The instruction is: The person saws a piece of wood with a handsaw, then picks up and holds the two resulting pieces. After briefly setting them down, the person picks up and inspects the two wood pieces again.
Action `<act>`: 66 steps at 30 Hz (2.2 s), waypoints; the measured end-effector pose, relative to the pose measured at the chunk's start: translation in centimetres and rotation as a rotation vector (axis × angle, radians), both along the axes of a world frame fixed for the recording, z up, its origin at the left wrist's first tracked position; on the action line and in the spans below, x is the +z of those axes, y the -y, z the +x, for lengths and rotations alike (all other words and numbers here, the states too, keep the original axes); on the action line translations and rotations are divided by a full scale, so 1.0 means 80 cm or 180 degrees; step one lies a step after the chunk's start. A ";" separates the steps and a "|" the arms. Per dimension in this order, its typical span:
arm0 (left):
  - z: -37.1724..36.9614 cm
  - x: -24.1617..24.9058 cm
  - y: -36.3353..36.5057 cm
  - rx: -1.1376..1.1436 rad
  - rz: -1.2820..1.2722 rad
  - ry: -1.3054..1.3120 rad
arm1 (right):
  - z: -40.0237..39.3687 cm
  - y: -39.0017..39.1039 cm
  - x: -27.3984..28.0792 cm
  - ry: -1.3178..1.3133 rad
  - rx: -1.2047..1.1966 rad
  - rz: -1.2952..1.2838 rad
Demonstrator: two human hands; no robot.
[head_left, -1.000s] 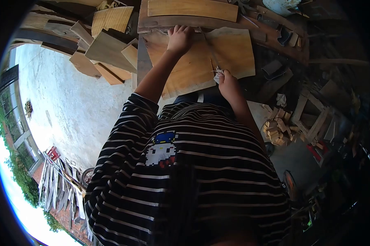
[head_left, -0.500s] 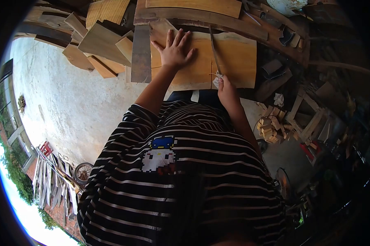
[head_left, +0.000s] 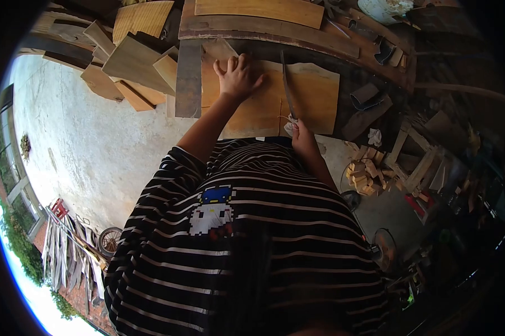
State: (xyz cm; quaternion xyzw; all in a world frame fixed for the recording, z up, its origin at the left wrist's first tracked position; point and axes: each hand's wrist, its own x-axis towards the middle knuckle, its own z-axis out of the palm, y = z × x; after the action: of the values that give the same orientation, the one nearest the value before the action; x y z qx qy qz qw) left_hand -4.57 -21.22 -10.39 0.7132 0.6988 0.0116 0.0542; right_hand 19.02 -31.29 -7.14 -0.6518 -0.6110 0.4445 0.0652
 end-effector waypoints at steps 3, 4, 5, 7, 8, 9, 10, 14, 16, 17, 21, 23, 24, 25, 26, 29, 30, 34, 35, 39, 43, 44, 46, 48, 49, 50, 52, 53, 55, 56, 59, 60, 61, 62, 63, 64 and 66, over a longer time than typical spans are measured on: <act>-0.007 0.006 -0.011 -0.0149 0.0054 0.0042 | 0.006 0.008 0.004 -0.0155 0.0111 -0.0075; -0.012 0.007 -0.016 -0.0209 -0.0086 0.0123 | 0.004 0.007 0.007 -0.0176 0.0122 -0.0071; -0.016 0.007 -0.020 -0.0203 -0.0077 0.0099 | 0.003 0.005 0.011 -0.0211 0.0114 -0.0166; -0.019 0.016 -0.028 -0.0376 -0.0148 0.0127 | -0.001 0.002 0.018 -0.0251 0.0082 -0.0271; -0.019 0.017 -0.032 -0.0398 -0.0155 0.0131 | -0.003 0.001 0.019 -0.0229 0.0099 -0.0295; -0.020 0.020 -0.036 -0.0534 -0.0209 0.0150 | -0.003 0.000 0.023 -0.0197 0.0112 -0.0319; -0.018 0.022 -0.041 -0.0666 -0.0254 0.0167 | -0.002 0.001 0.028 -0.0184 0.0091 -0.0315; -0.001 0.055 -0.060 -0.0795 -0.1034 -0.0007 | -0.009 -0.009 0.068 -0.0314 0.0096 -0.0188; 0.007 0.068 -0.068 -0.0779 -0.1468 -0.0279 | -0.010 -0.008 0.075 -0.0321 0.0149 -0.0296; 0.007 0.075 -0.067 -0.0793 -0.1466 -0.0285 | -0.010 -0.008 0.074 -0.0329 0.0174 -0.0191; 0.012 0.084 -0.063 -0.1155 -0.1354 -0.0123 | -0.005 -0.005 0.090 -0.0078 0.0012 -0.0319; 0.015 0.072 -0.058 -0.1165 -0.1417 -0.0036 | -0.003 0.000 0.090 -0.0112 0.0012 -0.0319; 0.016 0.067 -0.055 -0.1281 -0.1198 0.0074 | -0.003 0.001 0.089 -0.0151 0.0036 -0.0316; 0.017 0.063 -0.052 -0.1394 -0.0971 0.0183 | -0.003 0.002 0.086 -0.0148 0.0021 -0.0315; 0.020 0.058 -0.051 -0.1409 -0.0967 0.0189 | -0.002 0.002 0.082 -0.0164 -0.0011 -0.0276; 0.033 0.051 -0.046 -0.0909 -0.0922 0.0467 | -0.003 0.004 0.085 -0.0181 -0.0014 -0.0237; 0.041 0.054 -0.046 -0.0663 -0.0862 0.0410 | -0.005 0.003 0.091 -0.0194 0.0009 -0.0229; 0.039 0.031 -0.051 -0.0006 -0.1095 0.0232 | 0.009 0.016 0.127 0.0194 0.0198 -0.0755; 0.036 0.026 -0.052 0.0005 -0.1102 0.0248 | 0.021 0.025 0.124 0.0200 0.0369 -0.0630; 0.032 0.039 -0.061 0.0189 -0.1484 0.0385 | 0.001 -0.004 0.131 0.0137 0.0070 -0.0604; 0.032 0.031 -0.062 0.0195 -0.1529 0.0423 | -0.016 -0.036 0.096 0.0150 0.0289 -0.0369; 0.028 0.027 -0.064 0.0212 -0.1531 0.0418 | -0.013 -0.026 0.110 0.0204 0.0319 -0.0595; 0.028 0.021 -0.062 0.0233 -0.1616 0.0465 | -0.002 -0.009 0.135 0.0271 0.0344 -0.0862; 0.028 0.020 -0.062 0.0212 -0.1602 0.0478 | 0.016 0.000 0.144 0.0335 0.0377 -0.1084; 0.027 0.023 -0.064 0.0177 -0.1564 0.0474 | 0.015 0.000 0.139 0.0337 0.0368 -0.1088; 0.030 0.026 -0.064 0.0167 -0.1566 0.0477 | 0.012 -0.003 0.130 0.0293 0.0205 -0.0886; 0.035 0.042 -0.066 -0.0009 -0.1424 0.0409 | 0.004 -0.017 0.118 0.0239 0.0059 -0.0658; 0.037 0.051 -0.067 0.0009 -0.1420 0.0396 | -0.001 -0.024 0.113 0.0275 0.0085 -0.0712; 0.043 0.064 -0.069 -0.0164 -0.1525 0.0347 | -0.003 -0.025 0.116 0.0290 0.0143 -0.0767; 0.046 0.065 -0.072 -0.0141 -0.1530 0.0332 | 0.003 -0.018 0.128 0.0226 0.0184 -0.0746; 0.047 0.065 -0.078 -0.0457 -0.1447 0.0231 | 0.025 -0.003 0.164 0.0143 0.0173 -0.0884; 0.046 0.070 -0.082 -0.0644 -0.1353 0.0137 | 0.031 -0.002 0.169 0.0141 0.0118 -0.1039; 0.045 0.073 -0.083 -0.0832 -0.1258 0.0043 | 0.031 -0.003 0.165 0.0140 0.0130 -0.1047; 0.045 0.071 -0.085 -0.0828 -0.1261 0.0039 | 0.029 -0.008 0.154 0.0082 0.0084 -0.1010; 0.046 0.066 -0.089 -0.0891 -0.1234 -0.0078 | 0.028 -0.013 0.140 0.0027 0.0029 -0.0970; 0.049 0.063 -0.090 -0.0960 -0.1209 -0.0189 | 0.023 -0.023 0.116 0.0030 0.0017 -0.0972; 0.050 0.074 -0.089 -0.1026 -0.1314 -0.0251 | 0.007 -0.041 0.081 -0.0064 -0.0002 -0.0651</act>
State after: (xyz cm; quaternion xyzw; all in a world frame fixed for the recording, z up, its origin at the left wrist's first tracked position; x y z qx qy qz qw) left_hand -0.54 -14.07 -4.50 0.7890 0.5654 -0.1677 0.1723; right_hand 19.60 -27.99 -0.63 -0.6507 -0.5616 0.5111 0.0046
